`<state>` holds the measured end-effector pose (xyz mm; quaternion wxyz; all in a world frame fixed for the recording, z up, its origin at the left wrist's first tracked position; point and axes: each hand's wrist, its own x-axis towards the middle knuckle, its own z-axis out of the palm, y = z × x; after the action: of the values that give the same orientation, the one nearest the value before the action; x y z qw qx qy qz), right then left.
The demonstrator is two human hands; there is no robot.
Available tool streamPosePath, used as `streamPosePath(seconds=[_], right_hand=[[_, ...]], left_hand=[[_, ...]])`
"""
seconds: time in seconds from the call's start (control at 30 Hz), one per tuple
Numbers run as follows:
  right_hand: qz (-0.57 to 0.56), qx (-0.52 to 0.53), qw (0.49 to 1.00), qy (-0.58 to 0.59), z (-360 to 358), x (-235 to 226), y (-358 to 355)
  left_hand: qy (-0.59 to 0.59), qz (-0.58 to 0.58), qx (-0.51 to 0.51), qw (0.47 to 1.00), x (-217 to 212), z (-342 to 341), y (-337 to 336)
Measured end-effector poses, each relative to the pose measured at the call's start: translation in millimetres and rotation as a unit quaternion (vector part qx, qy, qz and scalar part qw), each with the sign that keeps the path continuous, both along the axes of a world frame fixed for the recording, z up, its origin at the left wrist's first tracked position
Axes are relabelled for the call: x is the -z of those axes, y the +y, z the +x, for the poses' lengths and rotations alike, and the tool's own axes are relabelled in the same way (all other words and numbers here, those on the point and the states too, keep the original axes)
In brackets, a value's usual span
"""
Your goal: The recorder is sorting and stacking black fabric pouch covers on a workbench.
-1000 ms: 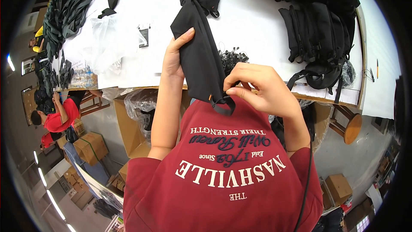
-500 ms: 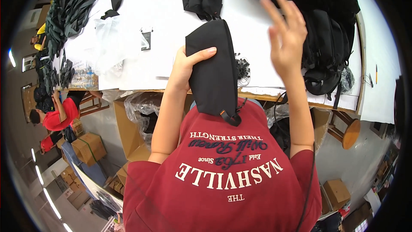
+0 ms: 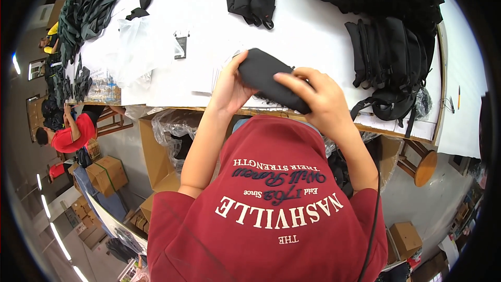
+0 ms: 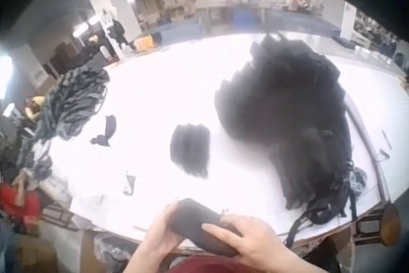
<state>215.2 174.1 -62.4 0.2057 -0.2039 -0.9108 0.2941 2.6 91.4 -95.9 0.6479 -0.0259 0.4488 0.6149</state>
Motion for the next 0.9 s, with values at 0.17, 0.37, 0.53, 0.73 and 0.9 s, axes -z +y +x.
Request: streamPosePath(seconds=[0.17,0.37,0.53,0.73,0.9], right_hand=[[-0.265,0.123,0.939,0.179,6,1,2],[-0.309,0.162,0.902,0.254,7,18,-7],[-0.194,0.158,0.934,0.256,13,13,0],[-0.169,0.171,0.929,0.282,33,-14,-11],[-0.198,0.167,0.942,0.212,33,-15,-13]], left_hand=[[0.614,0.107,0.059,0.78,6,-7,-20],[0.618,0.207,0.114,0.75,-17,-6,-31],[0.569,0.235,0.033,0.787,-18,-3,-33],[0.526,0.259,-0.03,0.81,-37,7,-32],[0.644,0.262,0.055,0.716,-49,-4,-36]])
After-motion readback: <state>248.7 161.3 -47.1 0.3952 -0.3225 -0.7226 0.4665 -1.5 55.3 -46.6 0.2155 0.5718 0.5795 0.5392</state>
